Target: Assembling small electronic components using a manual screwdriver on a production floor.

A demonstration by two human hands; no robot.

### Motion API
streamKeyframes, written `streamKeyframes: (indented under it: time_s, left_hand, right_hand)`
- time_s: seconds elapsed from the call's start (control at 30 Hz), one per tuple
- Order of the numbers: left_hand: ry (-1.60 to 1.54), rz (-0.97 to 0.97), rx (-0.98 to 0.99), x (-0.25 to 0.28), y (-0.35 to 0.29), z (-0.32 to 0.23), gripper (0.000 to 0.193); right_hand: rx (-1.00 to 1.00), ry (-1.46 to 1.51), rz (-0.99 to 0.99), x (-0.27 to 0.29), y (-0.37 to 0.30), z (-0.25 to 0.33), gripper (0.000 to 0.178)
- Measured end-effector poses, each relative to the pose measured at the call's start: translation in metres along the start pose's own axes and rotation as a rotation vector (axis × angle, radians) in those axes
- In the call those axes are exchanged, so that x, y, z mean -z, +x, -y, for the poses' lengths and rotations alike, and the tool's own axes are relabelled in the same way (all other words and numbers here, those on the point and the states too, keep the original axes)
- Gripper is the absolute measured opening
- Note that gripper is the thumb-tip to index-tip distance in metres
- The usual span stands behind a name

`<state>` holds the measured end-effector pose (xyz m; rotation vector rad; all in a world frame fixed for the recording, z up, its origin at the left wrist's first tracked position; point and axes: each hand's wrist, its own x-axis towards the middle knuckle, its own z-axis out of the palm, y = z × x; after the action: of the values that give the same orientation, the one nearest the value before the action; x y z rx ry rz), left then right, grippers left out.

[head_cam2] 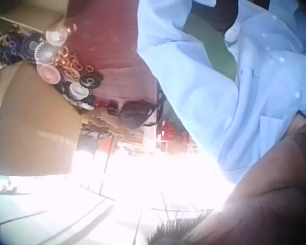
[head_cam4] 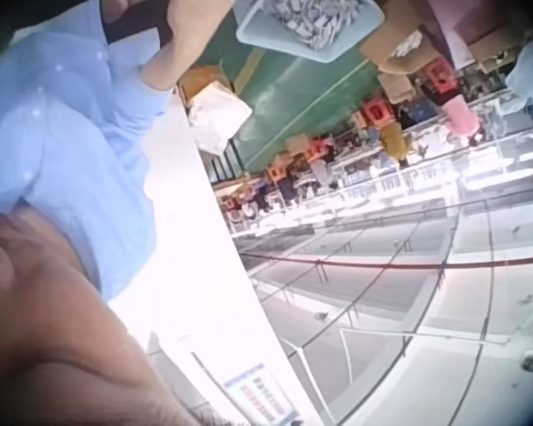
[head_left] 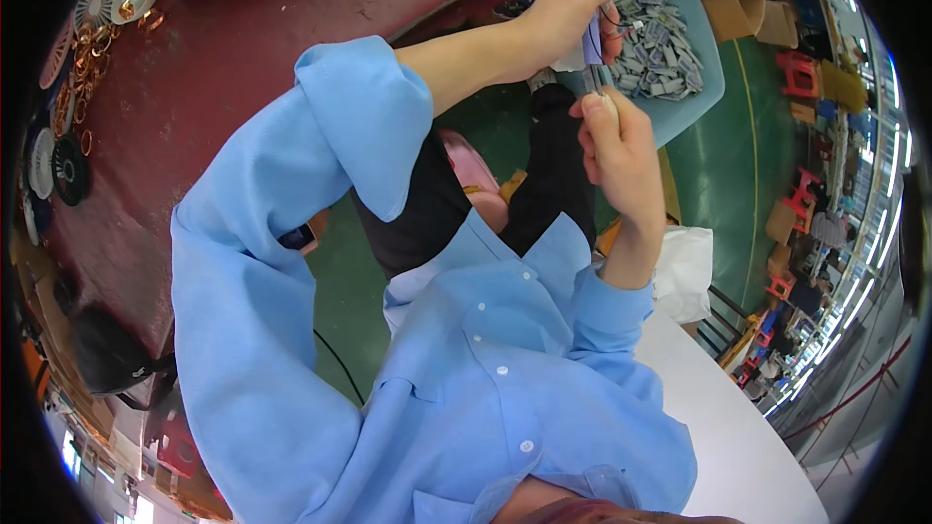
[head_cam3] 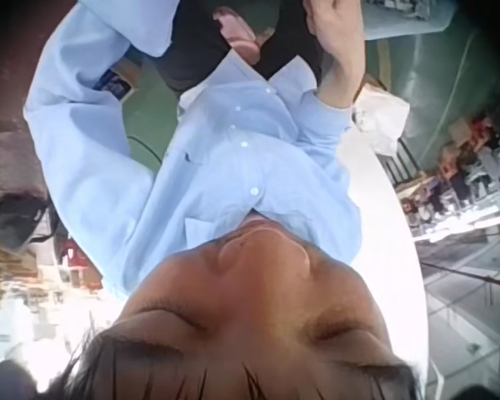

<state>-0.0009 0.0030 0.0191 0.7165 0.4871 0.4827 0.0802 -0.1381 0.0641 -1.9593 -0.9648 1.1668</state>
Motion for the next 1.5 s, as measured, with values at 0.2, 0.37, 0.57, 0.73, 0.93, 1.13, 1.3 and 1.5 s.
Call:
streamKeyframes:
  time_s: [0.2,0.37,0.57,0.73,0.93,1.13,1.3,1.5]
  left_hand:
    - [0.102,-0.023,0.04,0.004,-0.001,-0.001,0.044]
    - [0.091,-0.074,0.013,0.005,0.0,0.005,0.042]
    - [-0.23,-0.034,-0.034,0.013,0.008,0.01,0.037]
    - [-0.167,-0.053,-0.011,0.012,0.008,0.013,0.04]
    - [0.167,-0.07,-0.038,0.01,-0.004,0.018,0.043]
    - [0.209,-0.076,0.158,0.01,-0.007,0.018,0.051]
    - [-0.069,0.006,0.113,0.009,-0.003,0.013,0.053]
    - [-0.13,0.032,0.084,0.011,-0.003,0.014,0.055]
  right_hand:
    - [0.136,-0.312,0.04,0.018,0.004,0.008,0.033]
    - [0.117,-0.45,0.077,0.03,0.012,0.02,0.038]
    - [0.142,-0.628,0.105,0.026,0.016,0.04,0.039]
    - [0.158,-0.854,0.003,0.022,0.009,0.05,0.037]
    - [0.323,-1.144,0.045,0.032,0.008,0.075,0.03]
    - [0.377,-1.319,0.12,0.038,0.02,0.082,0.022]
    - [0.369,-1.154,0.125,0.041,0.017,0.078,0.025]
    - [0.343,-1.136,0.071,0.031,0.01,0.069,0.025]
